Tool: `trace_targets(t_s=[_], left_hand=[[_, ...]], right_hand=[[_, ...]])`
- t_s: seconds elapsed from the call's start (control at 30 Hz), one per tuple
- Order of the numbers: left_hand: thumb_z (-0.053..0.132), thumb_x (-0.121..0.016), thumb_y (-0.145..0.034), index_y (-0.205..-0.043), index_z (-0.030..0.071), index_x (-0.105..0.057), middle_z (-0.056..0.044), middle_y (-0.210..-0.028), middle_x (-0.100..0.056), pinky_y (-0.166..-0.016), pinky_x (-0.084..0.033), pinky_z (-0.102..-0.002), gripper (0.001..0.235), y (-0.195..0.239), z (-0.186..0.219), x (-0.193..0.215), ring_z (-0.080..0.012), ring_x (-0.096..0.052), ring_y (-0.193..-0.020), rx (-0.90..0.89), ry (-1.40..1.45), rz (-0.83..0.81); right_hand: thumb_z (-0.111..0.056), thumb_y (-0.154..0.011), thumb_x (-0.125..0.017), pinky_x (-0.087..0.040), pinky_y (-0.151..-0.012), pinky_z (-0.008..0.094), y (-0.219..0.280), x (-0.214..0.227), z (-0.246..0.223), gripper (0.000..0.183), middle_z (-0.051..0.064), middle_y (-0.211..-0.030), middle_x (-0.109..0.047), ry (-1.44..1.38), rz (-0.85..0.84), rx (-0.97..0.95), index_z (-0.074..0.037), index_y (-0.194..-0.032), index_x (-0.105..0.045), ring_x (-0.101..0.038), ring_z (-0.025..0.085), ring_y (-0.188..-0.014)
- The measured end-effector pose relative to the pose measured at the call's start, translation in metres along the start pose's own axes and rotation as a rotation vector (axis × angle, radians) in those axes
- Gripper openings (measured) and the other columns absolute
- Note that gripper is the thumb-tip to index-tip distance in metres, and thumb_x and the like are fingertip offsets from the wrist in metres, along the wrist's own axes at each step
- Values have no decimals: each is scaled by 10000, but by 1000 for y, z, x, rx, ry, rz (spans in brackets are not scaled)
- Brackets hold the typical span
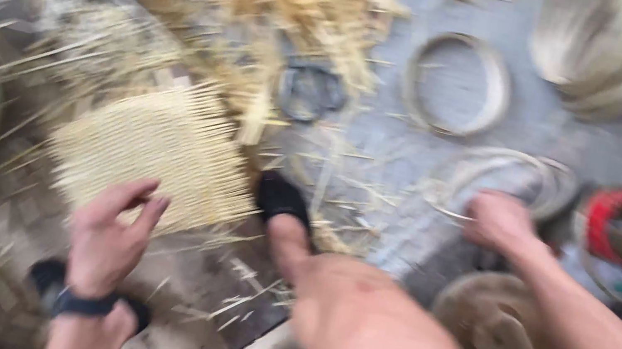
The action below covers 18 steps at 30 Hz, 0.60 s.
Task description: The person sits on a low stool in a bamboo workshop and trims the overhanging ends of a square woven bamboo mat with scissors, cutting around a round wooden form placed on the mat. They then fit and press a thin bamboo rim ring around the trimmed circular mat, working the ring into place by hand before trimming the next mat.
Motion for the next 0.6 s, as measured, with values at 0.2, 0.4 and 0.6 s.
trace_targets(t_s=[0.2, 0.4, 0.6], left_hand=[[157, -786, -936, -1176, 23, -739, -102, -1043, -763, -830, -587, -287, 279, -8, -55, 47, -154, -732, -889, 193, 86, 332], [209, -970, -700, -1327, -63, -541, -178, -1169, -686, -915, -521, -340, 807, -13, -159, 46, -240, -661, -1052, 393, 21, 434], [154, -961, -617, -1114, -40, -702, -97, -1037, -785, -841, -597, -301, 593, -13, -249, 10, -177, -750, -917, 666, 473, 219]], right_hand=[[-393, -819, -779, -600, -859, 441, 2, 11, 40, 278, 92, -1000, -784, -99, 319, 22, -192, -1001, -839, -750, 300, -939], [-155, -1010, -780, -557, -826, 318, -13, -19, 42, 208, 124, -943, -638, -662, 609, 330, -2, -975, -645, -689, 218, -860], [-25, -1024, -768, -534, -782, 232, 8, 36, -67, 204, 94, -976, -581, -848, 688, 606, 9, -966, -576, -610, 121, -787]])
Point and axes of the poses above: each hand's wrist, its own y-axis away from the middle knuckle, its own x-axis out of the back of the hand, z = x × y, the point moved 4 cm from there along -y, towards the middle knuckle
